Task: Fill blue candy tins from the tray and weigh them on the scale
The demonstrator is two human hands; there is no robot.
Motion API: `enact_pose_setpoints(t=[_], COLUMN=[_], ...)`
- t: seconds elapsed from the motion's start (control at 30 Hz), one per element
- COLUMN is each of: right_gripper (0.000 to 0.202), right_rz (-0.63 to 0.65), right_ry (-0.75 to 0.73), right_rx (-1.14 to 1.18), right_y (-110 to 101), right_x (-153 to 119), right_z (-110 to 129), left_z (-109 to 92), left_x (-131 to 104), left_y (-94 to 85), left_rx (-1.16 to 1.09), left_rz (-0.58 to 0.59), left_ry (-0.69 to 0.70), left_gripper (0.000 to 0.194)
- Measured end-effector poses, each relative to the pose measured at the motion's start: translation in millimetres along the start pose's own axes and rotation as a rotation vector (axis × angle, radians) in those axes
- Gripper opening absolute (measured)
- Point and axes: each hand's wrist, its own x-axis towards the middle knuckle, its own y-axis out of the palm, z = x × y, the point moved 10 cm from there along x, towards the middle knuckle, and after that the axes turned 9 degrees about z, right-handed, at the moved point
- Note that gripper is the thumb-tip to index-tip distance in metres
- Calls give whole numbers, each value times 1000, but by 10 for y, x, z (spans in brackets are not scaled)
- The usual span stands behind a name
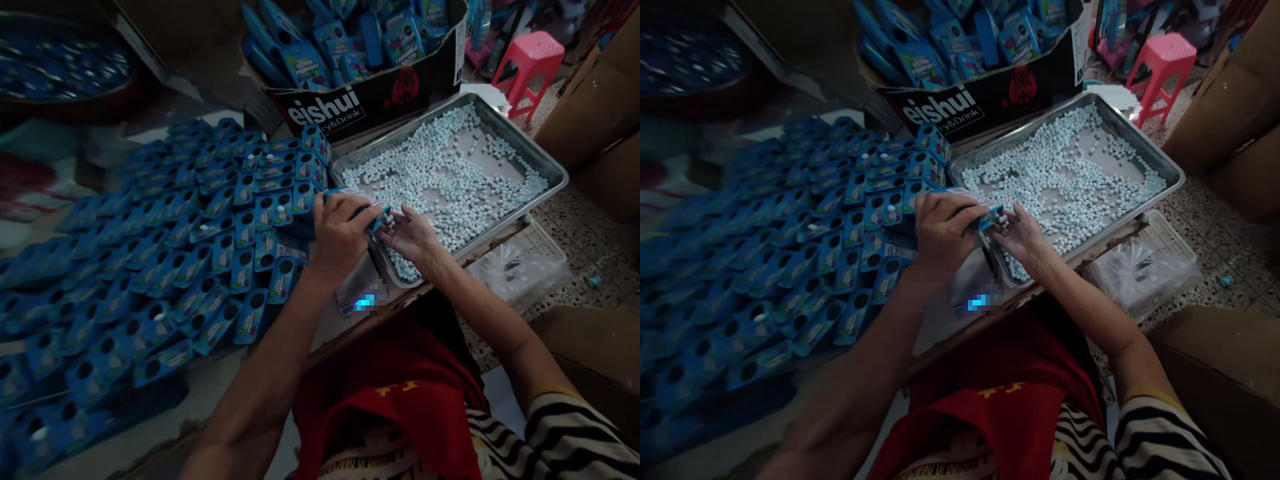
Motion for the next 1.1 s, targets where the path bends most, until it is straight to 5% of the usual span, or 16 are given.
enact_pose_setpoints(t=[0.2,0.43,0.57,0.7,0.83,0.97,1.1], right_gripper=[28,21,14,8,14,20,16], right_rz=[-201,-196,-106,-57,-24,-12,2], right_ry=[61,83,77,93,152,146,93], right_rx=[110,-94,-374,-603,-641,-692,-851], right_y=[28,38,27,76,188,282,332], right_x=[-130,-300,-358,-386,-397,-457,-524], right_z=[-35,107,296,445,408,461,649], left_z=[177,375,387,447,476,397,353], left_x=[-67,-363,-750,-1169,-1331,-1364,-1569], left_y=[79,-236,-299,-117,-37,-432,-1037], left_rx=[-162,-617,-765,-738,-703,-610,-407], left_rz=[-81,-318,-276,-159,-130,-152,-164], left_ry=[-113,-338,-519,-676,-668,-552,-537], left_gripper=[34,32,46,48,54,71,55])
